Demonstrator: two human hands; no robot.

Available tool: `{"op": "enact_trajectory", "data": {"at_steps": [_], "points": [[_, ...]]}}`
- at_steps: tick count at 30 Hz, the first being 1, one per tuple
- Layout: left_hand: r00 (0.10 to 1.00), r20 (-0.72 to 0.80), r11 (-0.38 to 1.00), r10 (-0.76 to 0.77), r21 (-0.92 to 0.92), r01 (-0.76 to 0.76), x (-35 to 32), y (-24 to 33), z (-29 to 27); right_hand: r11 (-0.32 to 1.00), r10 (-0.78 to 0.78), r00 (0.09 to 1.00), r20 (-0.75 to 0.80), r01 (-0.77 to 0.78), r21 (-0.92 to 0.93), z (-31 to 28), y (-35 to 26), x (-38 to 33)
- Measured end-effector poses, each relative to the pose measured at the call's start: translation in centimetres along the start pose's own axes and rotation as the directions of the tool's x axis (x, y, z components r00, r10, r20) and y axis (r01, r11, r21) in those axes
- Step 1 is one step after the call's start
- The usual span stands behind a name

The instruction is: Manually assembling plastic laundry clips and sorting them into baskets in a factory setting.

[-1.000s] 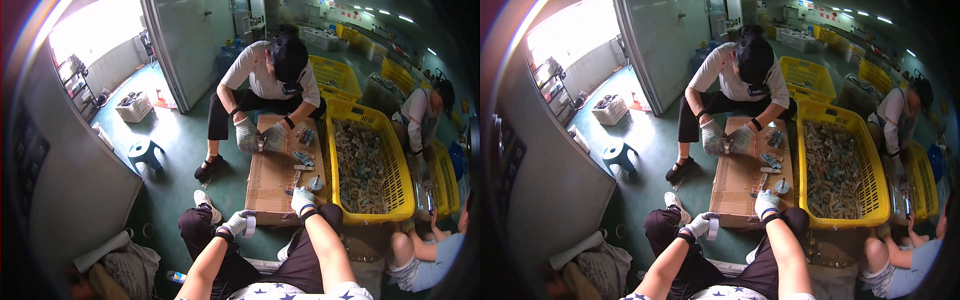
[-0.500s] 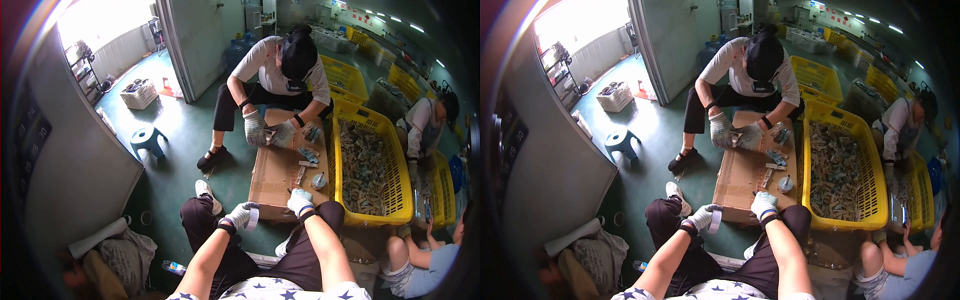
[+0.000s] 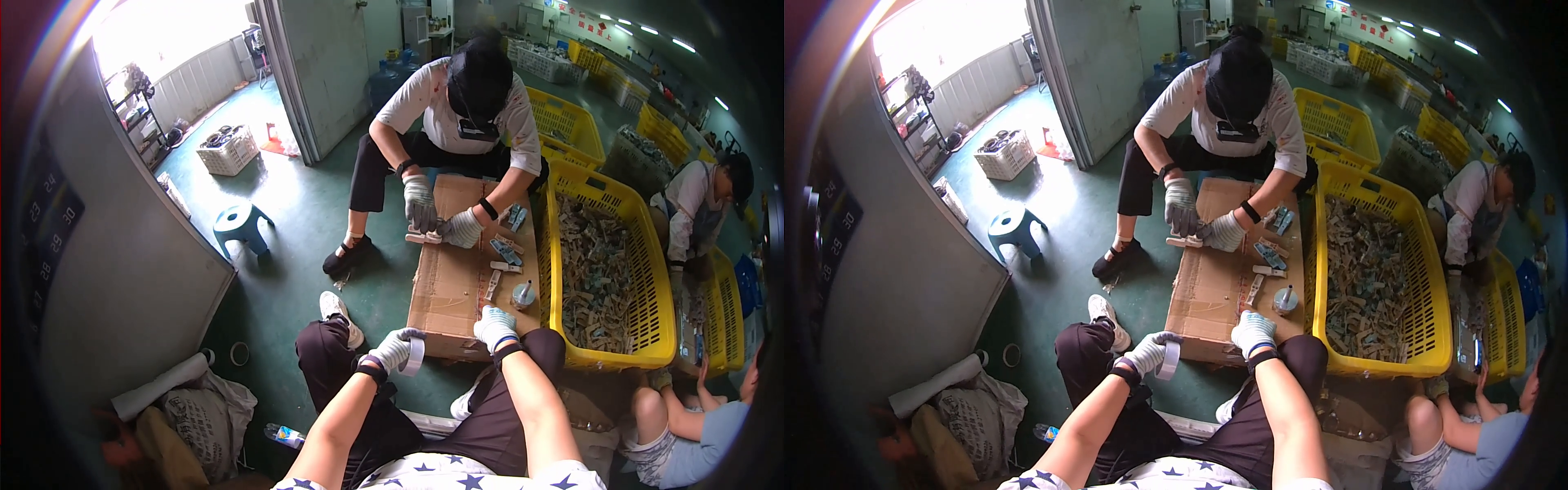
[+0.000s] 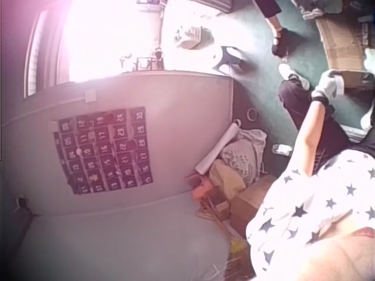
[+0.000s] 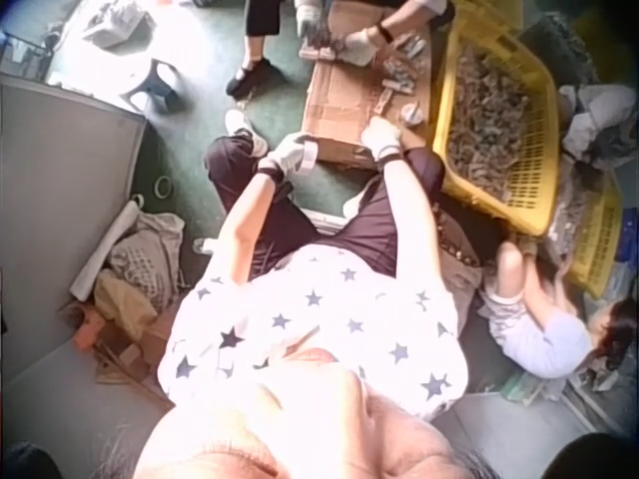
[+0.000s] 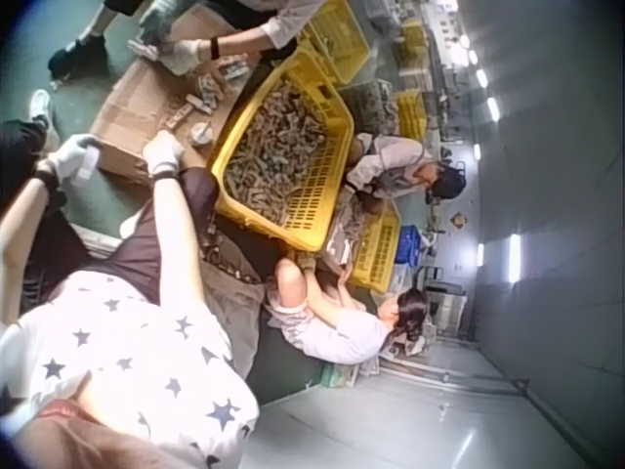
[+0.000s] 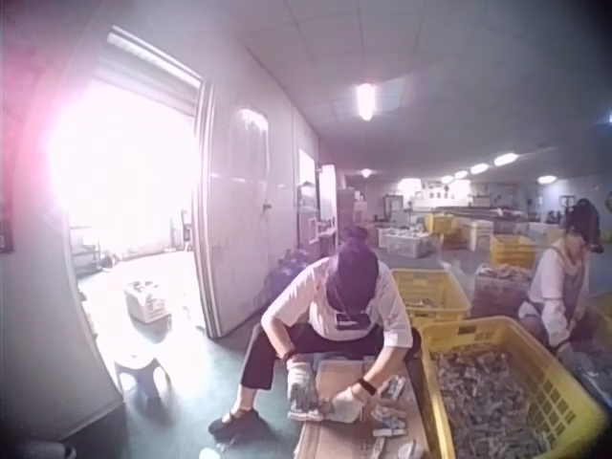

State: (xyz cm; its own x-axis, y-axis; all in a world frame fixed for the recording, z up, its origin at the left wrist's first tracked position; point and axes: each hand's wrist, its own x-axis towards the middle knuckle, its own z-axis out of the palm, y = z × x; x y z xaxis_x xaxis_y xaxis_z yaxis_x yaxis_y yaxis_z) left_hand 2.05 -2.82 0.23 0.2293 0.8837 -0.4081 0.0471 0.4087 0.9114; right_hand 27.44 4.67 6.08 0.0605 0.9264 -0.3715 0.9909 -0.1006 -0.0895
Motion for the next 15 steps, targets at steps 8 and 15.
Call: {"op": "enact_trajectory", "data": {"at_steps": [8, 15], "points": [[1.0, 0.001, 1.0, -0.006, -0.014, 0.006, 0.0, 0.3, 0.0, 0.996, 0.024, 0.999, 0.036, -0.027, 0.082, 0.5, 1.3, 0.7], [1.0, 0.023, 0.998, 0.014, -0.066, -0.013, 0.5, -0.6, -0.3, 0.994, 0.009, 1.0, 0.013, -0.011, 0.112, 1.1, 1.7, 1.0]]}}
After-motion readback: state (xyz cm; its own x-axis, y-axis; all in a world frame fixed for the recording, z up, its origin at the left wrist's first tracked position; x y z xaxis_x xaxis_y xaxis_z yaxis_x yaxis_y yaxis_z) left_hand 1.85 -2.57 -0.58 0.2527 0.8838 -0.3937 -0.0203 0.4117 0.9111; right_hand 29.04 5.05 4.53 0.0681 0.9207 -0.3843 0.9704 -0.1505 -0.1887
